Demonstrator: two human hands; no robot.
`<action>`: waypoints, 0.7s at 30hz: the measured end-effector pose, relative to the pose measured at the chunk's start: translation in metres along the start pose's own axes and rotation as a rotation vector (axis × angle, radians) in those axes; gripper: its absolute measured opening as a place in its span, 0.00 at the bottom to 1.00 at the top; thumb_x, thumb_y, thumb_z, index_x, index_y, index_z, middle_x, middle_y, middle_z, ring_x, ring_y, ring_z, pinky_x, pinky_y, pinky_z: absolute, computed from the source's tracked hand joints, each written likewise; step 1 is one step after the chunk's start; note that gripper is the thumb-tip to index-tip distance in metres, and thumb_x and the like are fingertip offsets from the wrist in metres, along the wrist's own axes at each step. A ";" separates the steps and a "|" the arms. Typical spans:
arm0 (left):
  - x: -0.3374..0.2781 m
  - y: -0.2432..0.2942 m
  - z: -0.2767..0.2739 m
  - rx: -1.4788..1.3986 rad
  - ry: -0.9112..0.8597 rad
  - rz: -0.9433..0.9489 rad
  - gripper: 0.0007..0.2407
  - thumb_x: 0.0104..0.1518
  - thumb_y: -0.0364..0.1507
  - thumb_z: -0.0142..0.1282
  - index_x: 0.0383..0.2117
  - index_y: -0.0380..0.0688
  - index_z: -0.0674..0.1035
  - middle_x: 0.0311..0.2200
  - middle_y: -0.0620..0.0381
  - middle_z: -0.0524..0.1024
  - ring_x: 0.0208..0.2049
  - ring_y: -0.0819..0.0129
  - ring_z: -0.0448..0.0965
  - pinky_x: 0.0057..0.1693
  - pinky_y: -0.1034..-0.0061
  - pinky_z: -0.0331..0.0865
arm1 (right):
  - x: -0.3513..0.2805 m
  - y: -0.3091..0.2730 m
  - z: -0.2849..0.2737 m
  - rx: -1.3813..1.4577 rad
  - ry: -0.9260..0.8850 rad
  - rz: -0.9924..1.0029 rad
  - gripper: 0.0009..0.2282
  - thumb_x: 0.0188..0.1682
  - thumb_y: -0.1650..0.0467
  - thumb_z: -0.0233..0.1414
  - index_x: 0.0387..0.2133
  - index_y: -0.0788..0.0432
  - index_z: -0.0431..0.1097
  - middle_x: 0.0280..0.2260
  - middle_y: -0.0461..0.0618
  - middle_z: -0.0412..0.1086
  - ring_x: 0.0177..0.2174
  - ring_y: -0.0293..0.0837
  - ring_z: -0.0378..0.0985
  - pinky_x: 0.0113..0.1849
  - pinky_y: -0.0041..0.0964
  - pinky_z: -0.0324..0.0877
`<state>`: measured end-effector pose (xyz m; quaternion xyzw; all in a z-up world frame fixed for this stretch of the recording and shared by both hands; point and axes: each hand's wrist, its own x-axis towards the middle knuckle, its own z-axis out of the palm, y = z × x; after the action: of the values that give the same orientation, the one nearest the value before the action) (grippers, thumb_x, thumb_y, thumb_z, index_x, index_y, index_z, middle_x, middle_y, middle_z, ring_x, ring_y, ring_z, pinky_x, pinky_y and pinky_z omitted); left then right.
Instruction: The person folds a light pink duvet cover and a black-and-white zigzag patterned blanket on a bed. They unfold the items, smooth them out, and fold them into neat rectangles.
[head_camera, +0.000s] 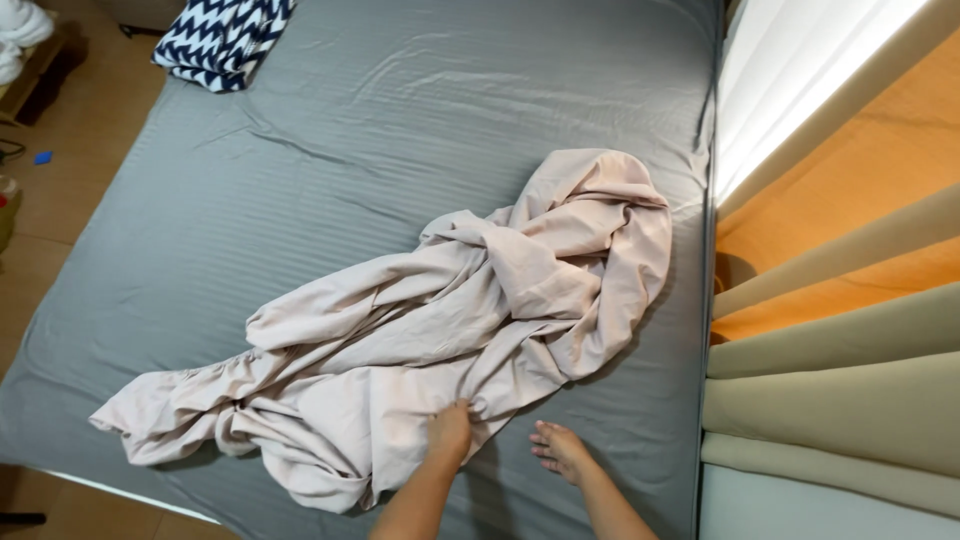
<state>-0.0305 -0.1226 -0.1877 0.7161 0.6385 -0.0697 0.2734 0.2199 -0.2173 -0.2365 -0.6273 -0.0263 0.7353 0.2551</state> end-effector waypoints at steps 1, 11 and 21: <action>-0.006 0.007 0.002 -0.002 0.003 -0.006 0.10 0.62 0.31 0.51 0.48 0.52 0.76 0.47 0.54 0.81 0.51 0.54 0.80 0.58 0.48 0.67 | -0.012 -0.005 0.011 -0.006 -0.004 0.001 0.26 0.49 0.54 0.53 0.59 0.48 0.64 0.53 0.46 0.73 0.50 0.48 0.73 0.53 0.53 0.65; -0.105 0.105 -0.011 -0.999 -0.418 0.481 0.08 0.64 0.29 0.52 0.42 0.37 0.76 0.37 0.41 0.78 0.42 0.45 0.77 0.50 0.62 0.72 | -0.021 0.049 0.005 0.596 -0.308 -0.117 0.32 0.48 0.43 0.53 0.41 0.61 0.68 0.38 0.57 0.71 0.35 0.52 0.78 0.37 0.51 0.79; -0.233 0.083 -0.084 -0.317 0.192 0.568 0.33 0.40 0.31 0.66 0.58 0.41 0.69 0.55 0.37 0.65 0.51 0.37 0.70 0.50 0.48 0.65 | -0.113 0.050 0.006 0.802 0.214 -0.328 0.33 0.53 0.51 0.43 0.62 0.65 0.56 0.59 0.60 0.65 0.57 0.56 0.69 0.57 0.60 0.65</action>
<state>-0.0126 -0.2892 0.0121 0.8173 0.4393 0.1769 0.3284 0.2066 -0.3055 -0.1502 -0.5388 0.1882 0.5683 0.5927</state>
